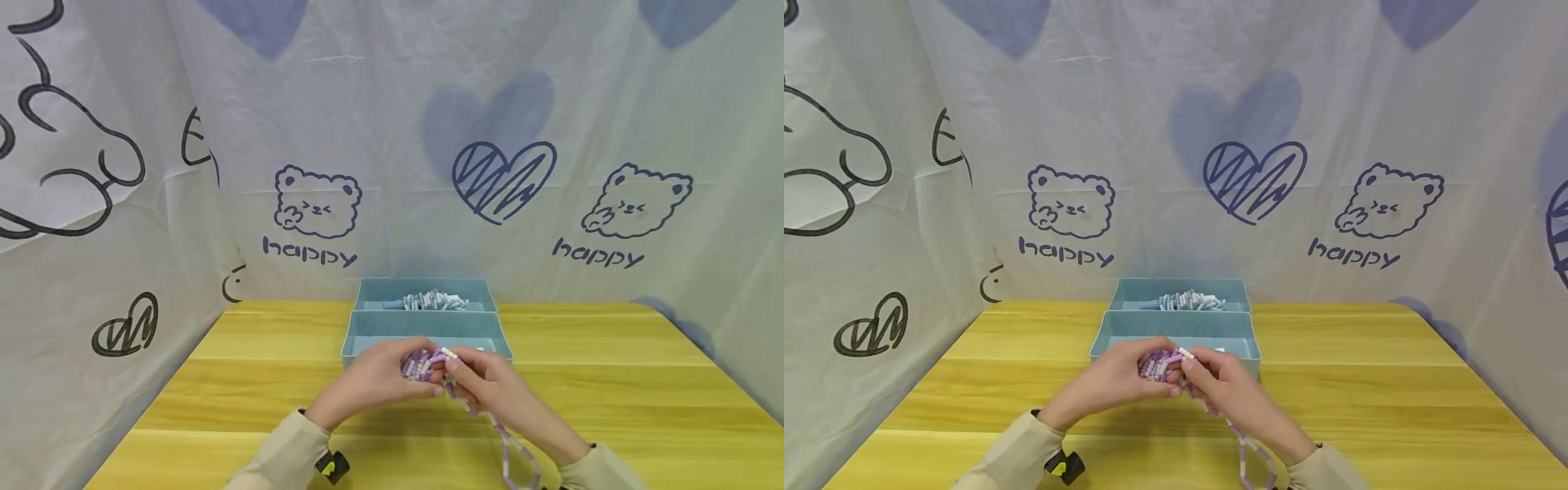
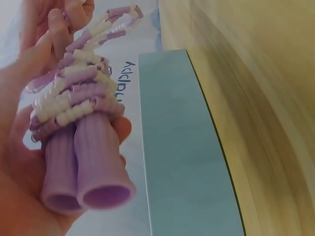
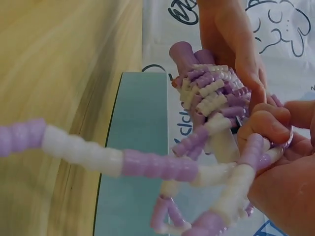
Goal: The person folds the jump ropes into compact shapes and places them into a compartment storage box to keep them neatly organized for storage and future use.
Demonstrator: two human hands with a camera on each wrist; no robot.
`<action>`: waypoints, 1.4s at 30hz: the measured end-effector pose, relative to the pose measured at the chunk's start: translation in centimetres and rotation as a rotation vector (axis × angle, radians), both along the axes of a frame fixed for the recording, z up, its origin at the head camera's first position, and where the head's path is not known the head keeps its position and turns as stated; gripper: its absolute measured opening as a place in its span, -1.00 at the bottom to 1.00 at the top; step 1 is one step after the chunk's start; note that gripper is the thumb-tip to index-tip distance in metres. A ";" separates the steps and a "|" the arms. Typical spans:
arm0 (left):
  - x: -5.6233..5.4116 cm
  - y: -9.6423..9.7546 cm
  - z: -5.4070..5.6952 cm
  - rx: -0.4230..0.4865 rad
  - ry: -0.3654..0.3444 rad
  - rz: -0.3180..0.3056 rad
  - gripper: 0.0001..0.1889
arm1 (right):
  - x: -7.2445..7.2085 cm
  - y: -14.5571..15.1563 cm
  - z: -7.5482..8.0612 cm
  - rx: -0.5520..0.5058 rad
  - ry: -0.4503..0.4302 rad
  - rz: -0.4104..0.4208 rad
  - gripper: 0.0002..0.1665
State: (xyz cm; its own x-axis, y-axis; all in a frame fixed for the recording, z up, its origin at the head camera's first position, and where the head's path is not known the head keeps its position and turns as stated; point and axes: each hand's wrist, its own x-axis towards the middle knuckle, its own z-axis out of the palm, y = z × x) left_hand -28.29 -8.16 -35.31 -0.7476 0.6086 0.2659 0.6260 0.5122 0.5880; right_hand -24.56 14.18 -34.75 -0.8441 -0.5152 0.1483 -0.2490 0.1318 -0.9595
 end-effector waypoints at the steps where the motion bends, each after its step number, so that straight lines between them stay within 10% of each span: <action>1: 0.0 0.1 -0.1 -0.007 0.020 0.023 -0.56 | 0.0 0.0 0.0 0.007 0.017 0.008 -0.63; 14: 0.0 0.2 -0.3 -0.086 0.122 0.159 -0.88 | -0.4 2.3 1.7 0.061 0.061 -0.153 -0.69; 26: -0.3 -0.7 0.0 -0.050 0.042 0.067 -0.84 | -2.2 5.7 2.2 0.231 0.192 -0.229 -0.72; 42: -0.6 -1.4 0.1 0.071 -0.082 -0.072 -0.58 | -4.3 6.7 -0.8 0.406 0.160 -0.373 -0.61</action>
State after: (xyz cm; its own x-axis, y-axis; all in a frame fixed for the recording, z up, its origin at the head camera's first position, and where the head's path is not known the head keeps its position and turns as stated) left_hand -28.86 -9.60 -35.19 -0.7236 0.6435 0.2499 0.6082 0.4231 0.6716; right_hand -28.87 20.84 -35.60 -0.9630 -0.2291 0.1421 -0.2533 0.5885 -0.7678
